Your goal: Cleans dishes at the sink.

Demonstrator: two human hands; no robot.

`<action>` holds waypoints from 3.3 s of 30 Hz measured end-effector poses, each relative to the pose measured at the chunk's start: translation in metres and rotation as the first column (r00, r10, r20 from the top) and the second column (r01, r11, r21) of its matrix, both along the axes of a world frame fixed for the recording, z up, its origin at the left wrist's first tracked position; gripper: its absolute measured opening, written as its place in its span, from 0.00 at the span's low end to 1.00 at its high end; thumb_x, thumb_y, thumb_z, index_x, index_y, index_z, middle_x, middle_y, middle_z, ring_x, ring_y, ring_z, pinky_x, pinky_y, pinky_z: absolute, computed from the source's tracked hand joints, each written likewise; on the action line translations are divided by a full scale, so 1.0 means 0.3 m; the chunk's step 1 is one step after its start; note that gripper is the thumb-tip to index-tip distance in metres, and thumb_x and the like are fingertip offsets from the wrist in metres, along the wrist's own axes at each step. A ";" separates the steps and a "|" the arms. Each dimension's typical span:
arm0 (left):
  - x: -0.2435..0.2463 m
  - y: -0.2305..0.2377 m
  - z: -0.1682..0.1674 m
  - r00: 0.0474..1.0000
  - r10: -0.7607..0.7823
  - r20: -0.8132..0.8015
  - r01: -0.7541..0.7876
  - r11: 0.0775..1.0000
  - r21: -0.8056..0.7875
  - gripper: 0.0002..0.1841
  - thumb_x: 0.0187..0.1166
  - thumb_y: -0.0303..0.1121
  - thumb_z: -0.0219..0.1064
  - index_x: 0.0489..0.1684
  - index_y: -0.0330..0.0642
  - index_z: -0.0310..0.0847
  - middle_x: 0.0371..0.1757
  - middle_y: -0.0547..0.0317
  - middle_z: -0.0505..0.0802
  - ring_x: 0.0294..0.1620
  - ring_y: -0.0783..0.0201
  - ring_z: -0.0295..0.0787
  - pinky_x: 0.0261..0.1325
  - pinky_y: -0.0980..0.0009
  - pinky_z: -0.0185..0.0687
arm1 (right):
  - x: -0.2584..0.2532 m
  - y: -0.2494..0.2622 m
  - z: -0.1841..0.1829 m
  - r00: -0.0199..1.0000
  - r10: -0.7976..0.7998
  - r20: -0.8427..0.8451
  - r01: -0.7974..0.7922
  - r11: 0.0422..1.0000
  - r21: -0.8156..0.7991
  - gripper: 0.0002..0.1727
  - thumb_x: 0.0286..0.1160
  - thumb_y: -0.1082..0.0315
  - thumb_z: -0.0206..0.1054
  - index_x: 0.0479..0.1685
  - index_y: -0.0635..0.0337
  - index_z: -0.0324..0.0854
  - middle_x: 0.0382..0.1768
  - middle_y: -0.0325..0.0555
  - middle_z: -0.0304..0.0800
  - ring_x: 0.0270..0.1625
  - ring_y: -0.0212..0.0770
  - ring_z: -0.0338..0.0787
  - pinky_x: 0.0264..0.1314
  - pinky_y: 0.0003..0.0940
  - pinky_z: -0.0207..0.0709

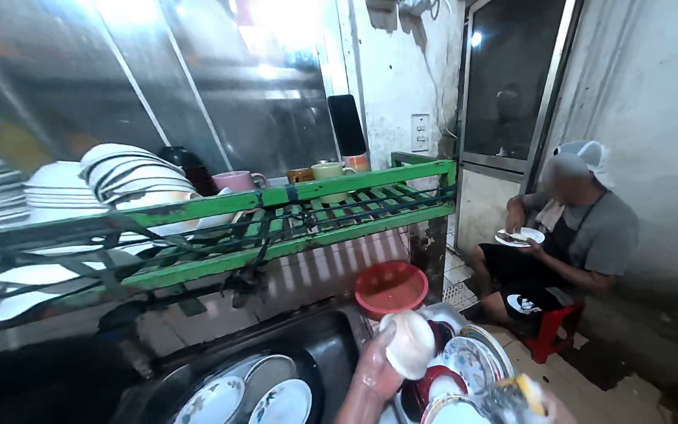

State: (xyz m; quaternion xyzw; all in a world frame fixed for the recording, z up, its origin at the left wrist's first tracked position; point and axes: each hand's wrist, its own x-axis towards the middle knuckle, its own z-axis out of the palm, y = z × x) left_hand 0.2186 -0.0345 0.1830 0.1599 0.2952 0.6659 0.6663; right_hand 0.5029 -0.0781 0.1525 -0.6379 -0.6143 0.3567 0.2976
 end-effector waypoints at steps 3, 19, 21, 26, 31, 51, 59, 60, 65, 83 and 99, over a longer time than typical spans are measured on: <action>0.083 -0.114 -0.007 0.964 -0.059 -0.259 0.048 0.998 -0.049 0.18 0.85 0.25 0.56 0.71 0.32 0.69 0.51 0.43 0.91 0.49 0.53 0.92 0.53 0.53 0.90 | -0.110 0.014 0.073 0.977 -0.065 -0.203 0.107 0.973 0.204 0.33 0.66 0.70 0.72 0.75 0.75 0.73 0.63 0.68 0.85 0.66 0.56 0.86 0.72 0.54 0.77; 0.050 -0.240 0.043 0.386 -0.206 -0.899 0.284 0.954 -0.097 0.16 0.73 0.18 0.64 0.59 0.24 0.79 0.47 0.47 0.90 0.48 0.65 0.88 0.57 0.65 0.84 | -0.468 0.027 0.153 0.984 0.148 0.095 -0.171 0.927 0.333 0.36 0.73 0.53 0.72 0.79 0.65 0.75 0.71 0.59 0.86 0.72 0.55 0.87 0.77 0.56 0.78; 0.039 -0.242 0.057 0.331 -0.253 -0.909 0.355 0.926 -0.129 0.18 0.73 0.19 0.65 0.61 0.23 0.79 0.50 0.43 0.90 0.50 0.60 0.88 0.60 0.60 0.83 | -0.451 0.056 0.168 0.991 0.131 -0.042 -0.121 0.976 0.183 0.36 0.74 0.59 0.73 0.80 0.68 0.71 0.71 0.62 0.84 0.74 0.56 0.84 0.80 0.54 0.74; 0.081 -0.245 0.025 0.819 -0.008 -0.574 0.043 0.998 0.048 0.13 0.84 0.24 0.54 0.60 0.28 0.77 0.42 0.54 0.92 0.44 0.67 0.92 0.52 0.65 0.90 | -0.420 0.130 0.181 0.922 -0.054 -0.384 0.036 0.998 -0.053 0.28 0.80 0.68 0.66 0.79 0.69 0.69 0.66 0.61 0.84 0.67 0.49 0.86 0.72 0.48 0.78; 0.051 -0.156 0.025 0.960 0.176 -0.216 -0.168 0.984 0.055 0.17 0.93 0.35 0.48 0.58 0.30 0.79 0.45 0.46 0.93 0.47 0.57 0.93 0.52 0.58 0.92 | -0.517 -0.006 0.101 0.918 0.011 -0.396 0.132 0.935 0.330 0.33 0.67 0.65 0.76 0.72 0.73 0.76 0.60 0.60 0.91 0.64 0.46 0.91 0.73 0.45 0.81; 0.050 -0.168 0.069 0.978 0.194 -0.070 -0.203 0.965 -0.165 0.21 0.93 0.42 0.47 0.67 0.37 0.77 0.56 0.41 0.90 0.56 0.47 0.90 0.56 0.44 0.88 | -0.435 0.135 0.118 0.873 -0.049 -0.485 0.120 0.986 0.115 0.33 0.76 0.68 0.69 0.81 0.71 0.66 0.65 0.60 0.85 0.64 0.43 0.86 0.69 0.41 0.80; 0.062 -0.229 0.045 0.440 -0.056 -0.896 0.177 0.984 0.025 0.16 0.86 0.33 0.56 0.57 0.29 0.84 0.50 0.48 0.92 0.53 0.65 0.88 0.64 0.65 0.82 | -0.416 0.123 0.271 0.936 0.351 0.009 -0.348 0.926 0.143 0.30 0.70 0.57 0.73 0.73 0.59 0.79 0.65 0.53 0.88 0.70 0.48 0.87 0.76 0.51 0.77; 0.065 -0.236 0.051 0.479 -0.052 -0.876 0.187 0.981 0.044 0.17 0.85 0.36 0.58 0.55 0.31 0.85 0.46 0.52 0.93 0.49 0.67 0.90 0.60 0.65 0.85 | -0.393 0.153 0.261 0.932 0.326 -0.159 -0.316 0.945 0.084 0.28 0.71 0.63 0.73 0.72 0.61 0.78 0.62 0.51 0.88 0.65 0.43 0.87 0.72 0.44 0.80; 0.059 -0.262 0.083 0.622 -0.179 -0.763 0.304 0.952 0.024 0.15 0.78 0.31 0.63 0.56 0.32 0.81 0.41 0.59 0.94 0.42 0.70 0.93 0.53 0.68 0.91 | -0.331 0.203 0.269 0.904 0.202 -0.377 -0.219 0.976 -0.004 0.25 0.77 0.72 0.69 0.74 0.64 0.73 0.56 0.48 0.88 0.57 0.35 0.87 0.64 0.32 0.81; 0.120 -0.262 0.074 0.616 -0.294 -0.731 0.273 0.950 -0.152 0.26 0.61 0.17 0.75 0.62 0.29 0.74 0.44 0.53 0.93 0.45 0.66 0.92 0.52 0.67 0.91 | -0.366 0.191 0.293 0.960 0.255 -0.112 -0.260 0.965 -0.032 0.26 0.77 0.59 0.72 0.72 0.62 0.80 0.65 0.58 0.87 0.69 0.51 0.86 0.76 0.53 0.75; 0.057 -0.286 0.068 0.657 -0.124 -0.744 0.368 0.914 0.172 0.18 0.58 0.20 0.75 0.50 0.34 0.82 0.41 0.67 0.95 0.45 0.76 0.92 0.55 0.74 0.89 | -0.341 0.166 0.140 0.275 -0.260 -0.926 -0.320 0.883 -0.342 0.21 0.95 0.55 0.40 0.50 0.54 0.78 0.33 0.42 0.89 0.35 0.36 0.90 0.36 0.36 0.87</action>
